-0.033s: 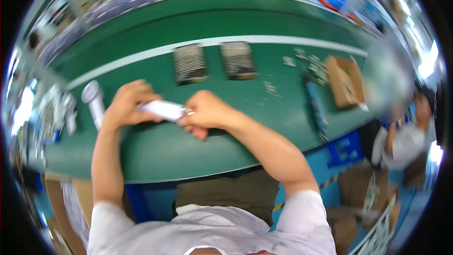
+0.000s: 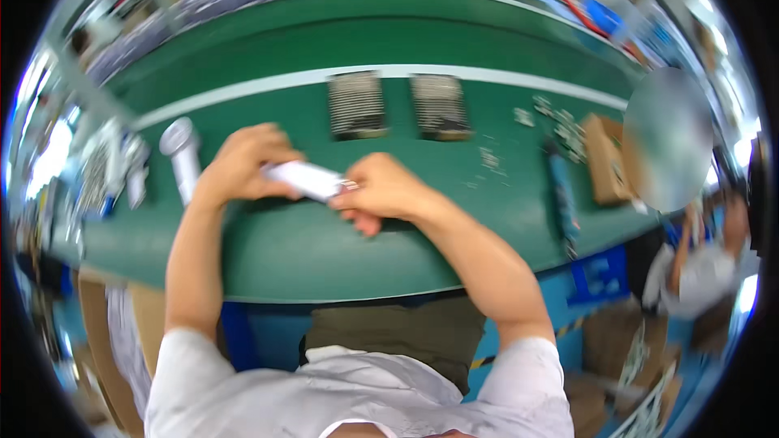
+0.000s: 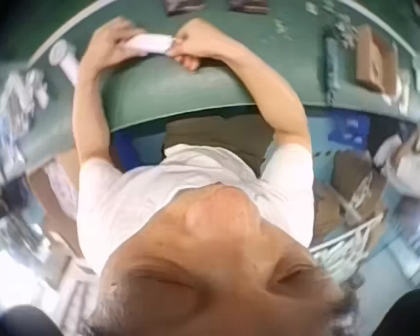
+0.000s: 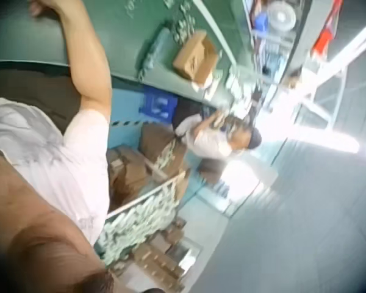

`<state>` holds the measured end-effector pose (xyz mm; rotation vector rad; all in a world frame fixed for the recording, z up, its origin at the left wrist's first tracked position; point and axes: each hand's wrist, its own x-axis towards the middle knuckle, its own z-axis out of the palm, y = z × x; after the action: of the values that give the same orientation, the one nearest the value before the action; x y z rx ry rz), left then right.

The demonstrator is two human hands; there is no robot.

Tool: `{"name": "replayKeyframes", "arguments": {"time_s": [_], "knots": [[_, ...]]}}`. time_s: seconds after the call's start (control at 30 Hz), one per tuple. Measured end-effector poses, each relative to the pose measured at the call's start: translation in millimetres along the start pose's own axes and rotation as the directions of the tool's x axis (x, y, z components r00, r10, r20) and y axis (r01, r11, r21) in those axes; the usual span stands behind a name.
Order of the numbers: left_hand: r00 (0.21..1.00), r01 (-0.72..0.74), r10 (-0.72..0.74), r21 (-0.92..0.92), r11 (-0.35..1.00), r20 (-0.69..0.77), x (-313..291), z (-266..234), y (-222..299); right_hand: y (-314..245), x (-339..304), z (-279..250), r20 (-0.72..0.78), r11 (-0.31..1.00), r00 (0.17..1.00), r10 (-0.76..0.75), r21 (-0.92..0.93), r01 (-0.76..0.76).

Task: Assembling handheld portable fans on an electronics factory production line.

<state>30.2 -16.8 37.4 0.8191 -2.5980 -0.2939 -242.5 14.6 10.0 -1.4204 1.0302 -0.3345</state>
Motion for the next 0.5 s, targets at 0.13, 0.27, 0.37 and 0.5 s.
{"name": "replayKeyframes", "arguments": {"time_s": [0.13, 0.27, 0.37, 0.5], "knots": [[0.999, -0.041, 0.04, -0.027, 0.999, -0.029, -21, -7, -16, -24, -4, 13, -0.105, 0.908, 0.985, -0.139, -0.409, 0.084], [0.999, -0.018, 0.018, 0.006, 1.0, -0.041, -35, -9, -16, -18, -15, 30, -0.064, 0.53, 0.818, -0.571, -0.79, 0.308], [0.998, -0.022, 0.021, -0.002, 1.0, -0.059, -33, -1, -17, -9, -20, 33, 0.003, 0.363, 0.792, -0.611, -0.888, 0.284], [0.996, -0.017, 0.015, -0.016, 1.0, -0.083, -31, 9, -21, 3, -23, 40, 0.087, 0.151, 0.743, -0.664, -0.957, 0.247]]}}
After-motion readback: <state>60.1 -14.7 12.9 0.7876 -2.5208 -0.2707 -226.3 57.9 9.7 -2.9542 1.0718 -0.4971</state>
